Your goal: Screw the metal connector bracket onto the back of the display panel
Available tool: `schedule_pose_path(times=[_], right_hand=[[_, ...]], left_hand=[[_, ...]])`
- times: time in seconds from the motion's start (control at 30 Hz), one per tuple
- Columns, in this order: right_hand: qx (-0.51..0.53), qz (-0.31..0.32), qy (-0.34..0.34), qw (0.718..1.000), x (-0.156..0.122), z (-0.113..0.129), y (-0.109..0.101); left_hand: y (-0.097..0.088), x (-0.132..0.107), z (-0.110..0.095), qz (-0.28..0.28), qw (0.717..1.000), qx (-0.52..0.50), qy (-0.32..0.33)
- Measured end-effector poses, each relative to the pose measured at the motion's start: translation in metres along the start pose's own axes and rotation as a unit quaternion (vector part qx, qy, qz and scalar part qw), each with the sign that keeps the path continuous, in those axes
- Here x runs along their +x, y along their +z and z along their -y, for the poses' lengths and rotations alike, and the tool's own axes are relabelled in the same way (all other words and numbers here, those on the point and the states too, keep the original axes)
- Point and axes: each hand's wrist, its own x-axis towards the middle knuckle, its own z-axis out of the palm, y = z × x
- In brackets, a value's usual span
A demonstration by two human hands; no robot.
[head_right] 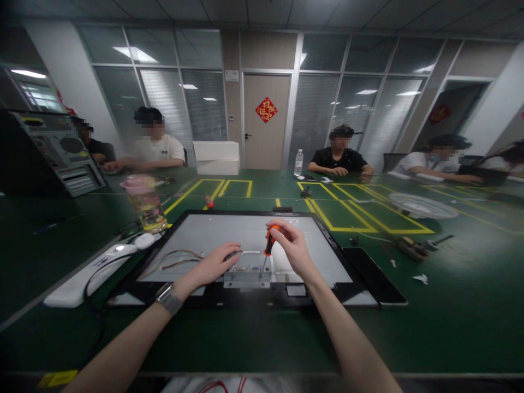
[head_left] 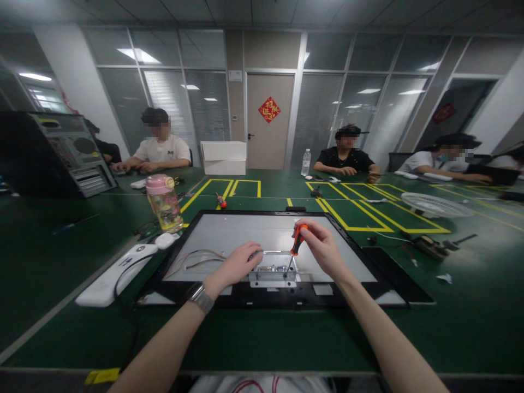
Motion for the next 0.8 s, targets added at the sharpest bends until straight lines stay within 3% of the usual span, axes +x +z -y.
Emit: schedule_pose_path(times=[0.2, 0.4, 0.63, 0.8], right_hand=[[0.029, 0.032, 0.029, 0.999, 0.0004, 0.0036, 0.0015], [-0.025, -0.018, -0.007, 0.999, 0.0011, -0.0024, -0.0010], [0.025, 0.028, 0.027, 0.999, 0.0001, 0.0015, -0.0001], [-0.038, -0.027, -0.006, 0.999, 0.0008, -0.0020, 0.0001]], left_hand=[[0.0004, 0.0005, 0.0003, 0.001, 1.000, 0.009, 0.000], [-0.0005, 0.0002, -0.0014, 0.001, 1.000, 0.008, -0.004], [-0.0016, -0.0001, -0.0020, 0.009, 1.000, 0.008, -0.012], [-0.0016, 0.0003, -0.0004, 0.009, 1.000, -0.001, -0.012]])
